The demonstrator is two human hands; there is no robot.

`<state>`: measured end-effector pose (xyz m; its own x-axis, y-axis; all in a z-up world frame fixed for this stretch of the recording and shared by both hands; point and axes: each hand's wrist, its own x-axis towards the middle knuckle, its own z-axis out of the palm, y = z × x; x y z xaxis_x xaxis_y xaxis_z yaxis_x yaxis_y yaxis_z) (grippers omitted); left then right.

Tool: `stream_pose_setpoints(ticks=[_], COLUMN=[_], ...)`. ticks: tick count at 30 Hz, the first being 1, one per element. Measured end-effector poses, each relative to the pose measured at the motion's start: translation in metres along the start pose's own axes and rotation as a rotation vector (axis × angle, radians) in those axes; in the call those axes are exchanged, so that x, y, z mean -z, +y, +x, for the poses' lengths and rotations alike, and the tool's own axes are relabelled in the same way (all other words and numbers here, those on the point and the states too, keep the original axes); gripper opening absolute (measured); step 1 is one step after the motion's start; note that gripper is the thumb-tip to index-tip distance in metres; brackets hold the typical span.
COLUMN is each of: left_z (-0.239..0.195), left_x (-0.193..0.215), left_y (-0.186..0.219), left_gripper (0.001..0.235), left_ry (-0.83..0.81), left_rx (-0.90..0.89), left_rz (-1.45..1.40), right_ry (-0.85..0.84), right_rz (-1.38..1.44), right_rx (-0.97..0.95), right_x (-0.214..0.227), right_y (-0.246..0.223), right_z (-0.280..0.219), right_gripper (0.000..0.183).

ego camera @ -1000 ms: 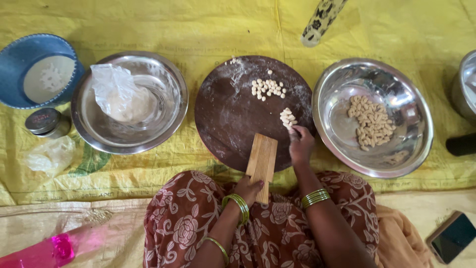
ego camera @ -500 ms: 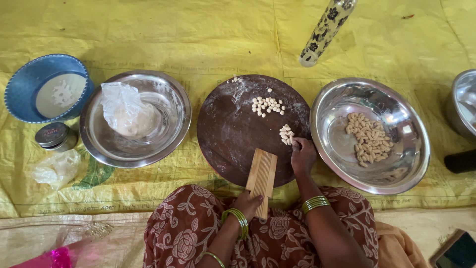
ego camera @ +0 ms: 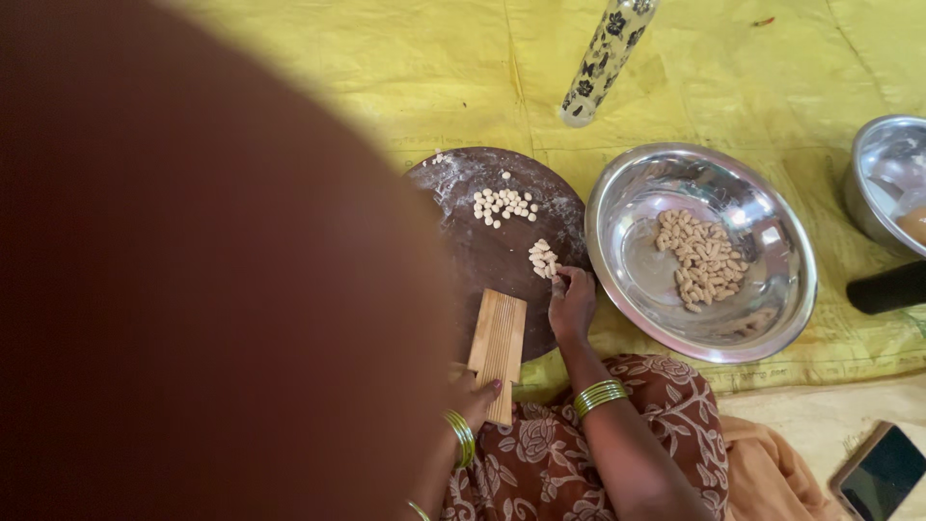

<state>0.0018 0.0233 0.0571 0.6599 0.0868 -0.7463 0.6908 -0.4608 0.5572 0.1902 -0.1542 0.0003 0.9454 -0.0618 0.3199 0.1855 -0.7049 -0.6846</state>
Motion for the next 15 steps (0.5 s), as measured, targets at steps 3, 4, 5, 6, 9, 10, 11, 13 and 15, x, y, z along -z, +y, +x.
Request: stream_pose_setpoints(ticks=[3, 4, 5, 6, 9, 10, 11, 13, 15], left_z=[-0.004, -0.004, -0.002, 0.002, 0.012, 0.015, 0.019, 0.025, 0.033], left_x=[-0.006, -0.01, -0.012, -0.012, -0.016, -0.018, -0.02, -0.026, -0.031], left_y=[0.001, -0.001, -0.004, -0.006, -0.012, -0.014, -0.017, -0.021, -0.025], left_gripper=[0.047, 0.044, 0.043, 0.043, 0.043, 0.042, 0.042, 0.041, 0.038], left_ry=[0.034, 0.051, 0.02, -0.009, -0.04, -0.042, -0.031, -0.009, -0.025], left_rx=[-0.071, -0.114, -0.075, -0.04, -0.011, -0.014, -0.041, -0.097, -0.132], left_rz=[-0.331, -0.475, -0.449, -0.421, -0.381, -0.375, -0.4, -0.45, -0.493], right_ry=[0.01, 0.003, -0.005, -0.008, 0.009, 0.007, 0.005, 0.002, 0.0], right_rz=[0.023, 0.01, -0.003, -0.015, -0.035, -0.034, -0.032, -0.02, 0.003], right_rx=[0.016, 0.008, -0.001, -0.008, 0.043, 0.033, 0.023, 0.009, 0.002], right_x=[-0.001, -0.001, 0.0, -0.001, 0.001, 0.001, 0.0, -0.001, -0.003], right_y=[-0.001, -0.001, -0.001, -0.002, -0.003, -0.002, -0.002, 0.001, 0.005], right_z=[0.0, -0.002, -0.002, -0.001, -0.001, -0.001, -0.001, -0.002, -0.002], right_gripper=[0.018, 0.018, 0.018, 0.018, 0.018, 0.018, 0.018, 0.019, 0.018])
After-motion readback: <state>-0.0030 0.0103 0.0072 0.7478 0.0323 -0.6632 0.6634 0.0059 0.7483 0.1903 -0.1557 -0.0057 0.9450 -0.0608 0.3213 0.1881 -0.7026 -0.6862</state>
